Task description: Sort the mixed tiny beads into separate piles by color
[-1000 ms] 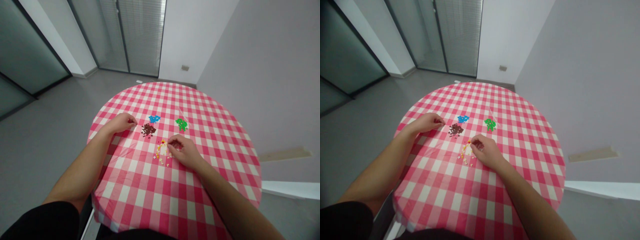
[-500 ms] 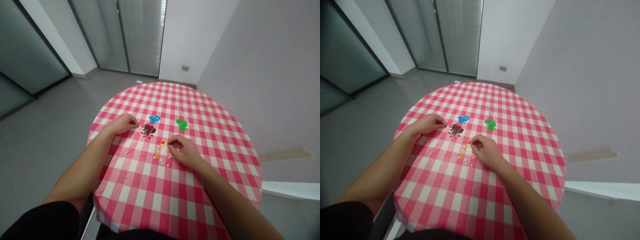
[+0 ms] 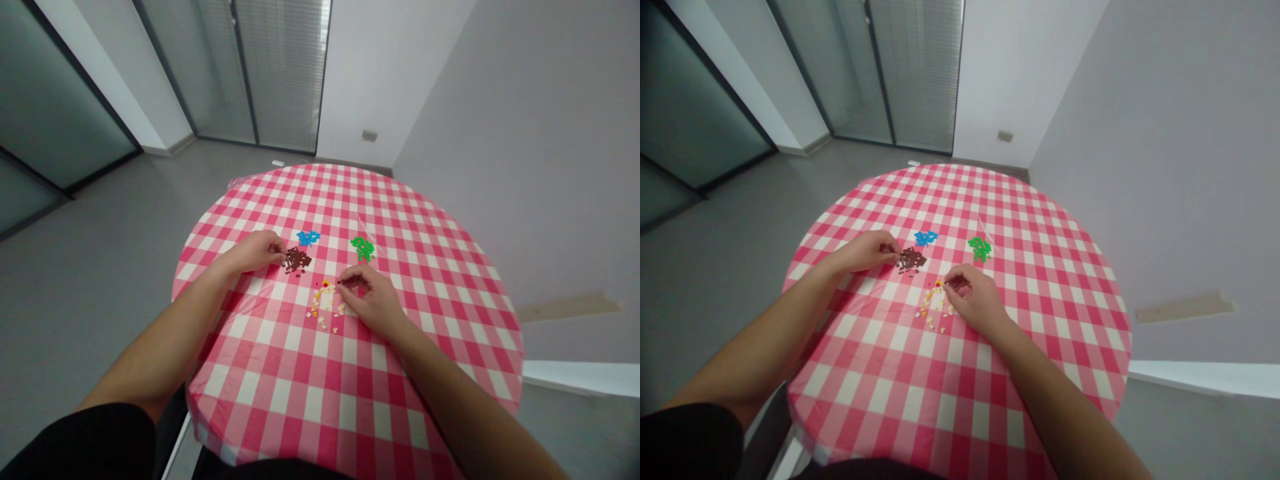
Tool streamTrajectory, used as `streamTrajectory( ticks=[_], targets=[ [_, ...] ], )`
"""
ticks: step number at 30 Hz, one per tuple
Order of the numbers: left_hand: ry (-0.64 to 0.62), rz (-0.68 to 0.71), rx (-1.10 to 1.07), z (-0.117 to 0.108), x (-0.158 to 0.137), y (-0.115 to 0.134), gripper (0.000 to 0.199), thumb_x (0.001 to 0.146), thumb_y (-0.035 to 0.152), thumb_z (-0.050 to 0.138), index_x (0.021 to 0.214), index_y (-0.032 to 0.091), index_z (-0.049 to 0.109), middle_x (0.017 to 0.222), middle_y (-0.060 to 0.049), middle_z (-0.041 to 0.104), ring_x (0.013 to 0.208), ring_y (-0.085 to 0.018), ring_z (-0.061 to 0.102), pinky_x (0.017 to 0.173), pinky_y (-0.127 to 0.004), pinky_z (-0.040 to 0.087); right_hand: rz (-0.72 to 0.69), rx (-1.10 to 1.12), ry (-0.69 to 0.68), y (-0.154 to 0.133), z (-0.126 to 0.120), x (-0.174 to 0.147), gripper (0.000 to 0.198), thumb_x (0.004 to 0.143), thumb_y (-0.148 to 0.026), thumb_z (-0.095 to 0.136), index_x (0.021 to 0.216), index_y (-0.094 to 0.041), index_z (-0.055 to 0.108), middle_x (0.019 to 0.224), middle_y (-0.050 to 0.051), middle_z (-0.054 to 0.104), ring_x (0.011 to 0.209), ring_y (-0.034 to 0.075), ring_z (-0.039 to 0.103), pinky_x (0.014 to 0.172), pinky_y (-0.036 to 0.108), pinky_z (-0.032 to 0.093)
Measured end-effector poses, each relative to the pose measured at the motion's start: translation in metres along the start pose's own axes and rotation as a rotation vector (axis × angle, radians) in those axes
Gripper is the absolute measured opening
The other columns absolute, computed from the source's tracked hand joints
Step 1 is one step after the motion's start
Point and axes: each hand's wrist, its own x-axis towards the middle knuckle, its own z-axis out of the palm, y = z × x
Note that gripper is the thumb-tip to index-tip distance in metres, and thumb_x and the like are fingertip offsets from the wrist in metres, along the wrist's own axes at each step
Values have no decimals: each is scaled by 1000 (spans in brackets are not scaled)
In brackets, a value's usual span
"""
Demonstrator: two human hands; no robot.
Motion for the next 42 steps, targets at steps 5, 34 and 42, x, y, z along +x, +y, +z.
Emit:
streamTrajectory(
  ticks=[5,34,42],
  targets=[
    [134,160,-196,9,-4,20,16,81,32,64,81,18,72,81,-4,68,72,-15,57,64,-27,42,-18,71,84,2,3,-1,8,85,-24,65,92,-23,60,87,6,70,78,19,68,72,33,57],
    [10,299,-549,59,-9,70,18,86,29,62,79,16,72,79,-6,70,75,-16,63,70,-29,47,-114,-106,126,-5,10,-4,10,86,-26,65,95,-23,62,86,5,72,75,19,70,71,33,58],
    [-31,313,-592,60,-9,70,16,85,25,59,79,15,71,79,-6,70,75,-15,63,71,-28,48,-196,-121,175,-6,12,-4,10,86,-22,64,95,-23,62,83,4,72,73,19,69,67,32,57]
  ],
)
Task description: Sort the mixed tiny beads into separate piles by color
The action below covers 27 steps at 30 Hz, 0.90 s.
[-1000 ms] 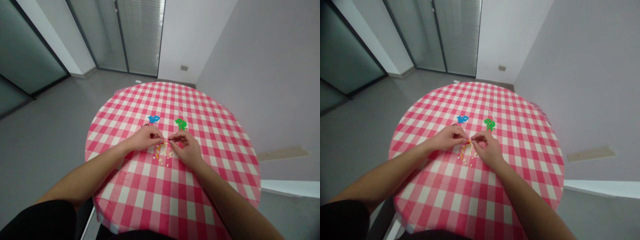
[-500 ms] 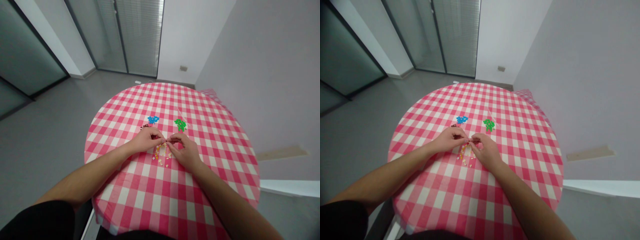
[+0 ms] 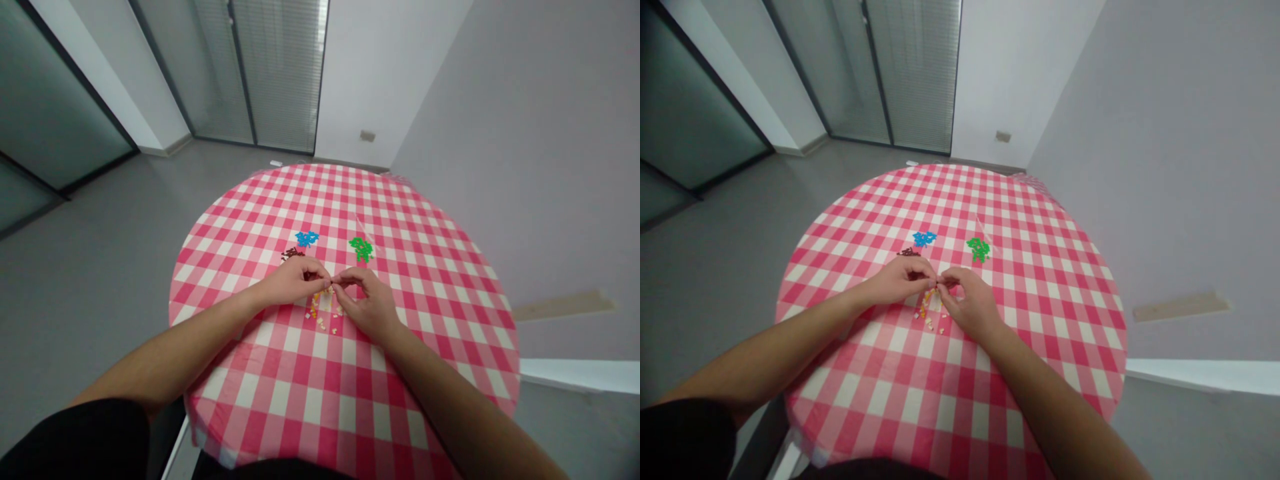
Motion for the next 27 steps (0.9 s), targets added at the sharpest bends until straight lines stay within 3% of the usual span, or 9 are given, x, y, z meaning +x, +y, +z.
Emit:
streamTrajectory(
  ticks=[10,16,20,27],
  targets=[
    [28,-98,-11,-1,0,4,18,82,31,67,79,14,73,76,-6,70,68,-14,61,63,-27,46,-21,-57,-26,2,1,0,7,86,-20,63,92,-22,63,81,4,71,71,20,69,65,32,55],
    [20,-130,6,-5,1,3,15,81,26,64,78,14,73,73,-5,70,67,-14,61,62,-25,45,24,-22,-61,3,3,-1,9,88,-23,64,97,-23,64,88,6,74,78,21,72,71,34,59],
    [23,-150,64,-23,1,0,13,81,24,62,79,15,71,74,-4,70,68,-14,61,64,-25,46,35,2,-57,1,1,0,9,88,-22,62,98,-22,64,89,6,74,79,20,72,73,33,60],
    [221,-309,139,-73,-8,-12,13,76,27,65,76,15,69,72,-4,71,64,-14,64,59,-24,46,74,39,-33,1,-2,0,10,88,-21,61,98,-23,62,91,6,73,80,19,73,72,32,61]
  ],
)
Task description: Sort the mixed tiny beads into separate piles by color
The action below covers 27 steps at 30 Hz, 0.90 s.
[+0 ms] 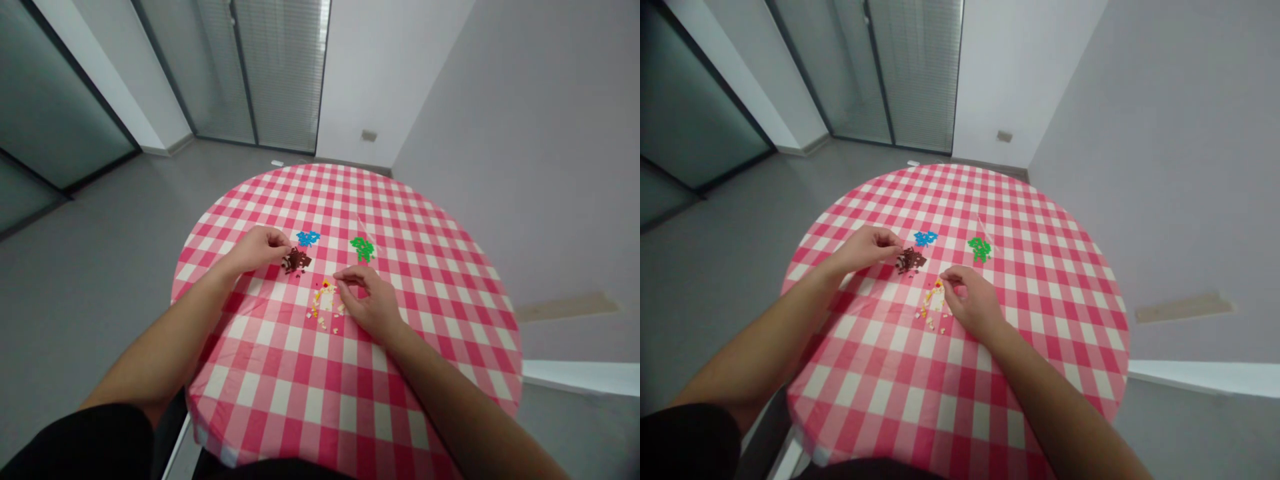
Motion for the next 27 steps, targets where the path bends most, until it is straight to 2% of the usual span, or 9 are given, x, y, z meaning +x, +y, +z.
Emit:
streamTrajectory(
  ticks=[3,8,11,17,27],
  targets=[
    [52,-5,31,-11,3,-8,13,72,27,67,76,15,70,72,-5,71,65,-16,64,59,-25,46,10,12,5,1,1,-1,12,88,-21,62,99,-23,61,92,6,73,82,20,73,74,34,62],
    [-3,-10,131,-23,5,-16,12,70,26,65,73,16,72,74,-4,73,70,-17,66,65,-26,48,23,34,15,2,0,-2,14,88,-23,61,101,-23,59,94,7,73,86,20,73,76,34,63],
    [-27,-44,233,-28,5,-19,12,69,26,64,73,17,72,73,-3,73,69,-18,66,63,-26,47,30,38,18,3,1,-3,14,88,-24,61,102,-23,57,94,7,74,86,20,74,77,35,63],
    [-114,-50,390,-24,6,-23,13,70,25,63,78,20,72,77,-2,74,71,-18,67,61,-25,45,23,109,25,8,3,-5,21,87,-20,60,106,-23,51,95,7,75,89,20,74,79,36,63],
    [-142,-50,445,-21,5,-19,14,69,23,60,76,19,72,75,-2,73,69,-17,66,63,-26,44,19,139,23,9,3,-5,24,88,-20,60,108,-25,48,95,6,75,89,20,75,77,36,62]
  ],
)
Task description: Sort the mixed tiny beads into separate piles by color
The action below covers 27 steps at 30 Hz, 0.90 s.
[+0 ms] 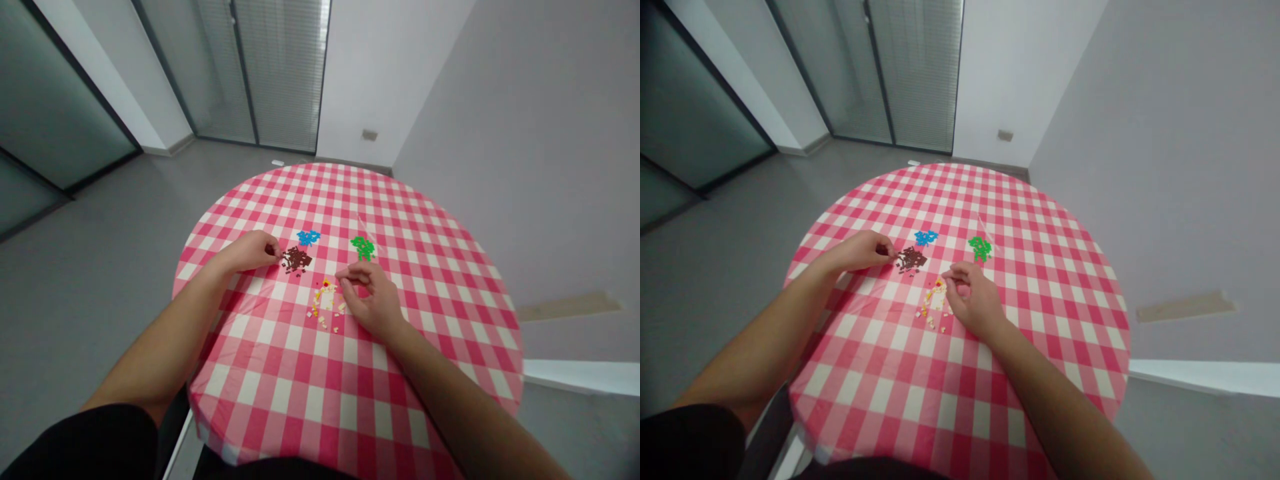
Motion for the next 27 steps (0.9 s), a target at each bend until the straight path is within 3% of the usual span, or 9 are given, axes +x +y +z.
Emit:
streamTrajectory(
  ticks=[27],
  targets=[
    [-49,35,-130,9,2,-2,8,69,25,59,75,19,62,73,-1,68,65,-15,61,58,-25,40,-5,8,1,-4,-1,1,22,89,-19,58,107,-25,47,94,7,75,90,20,74,77,36,62]
  ],
)
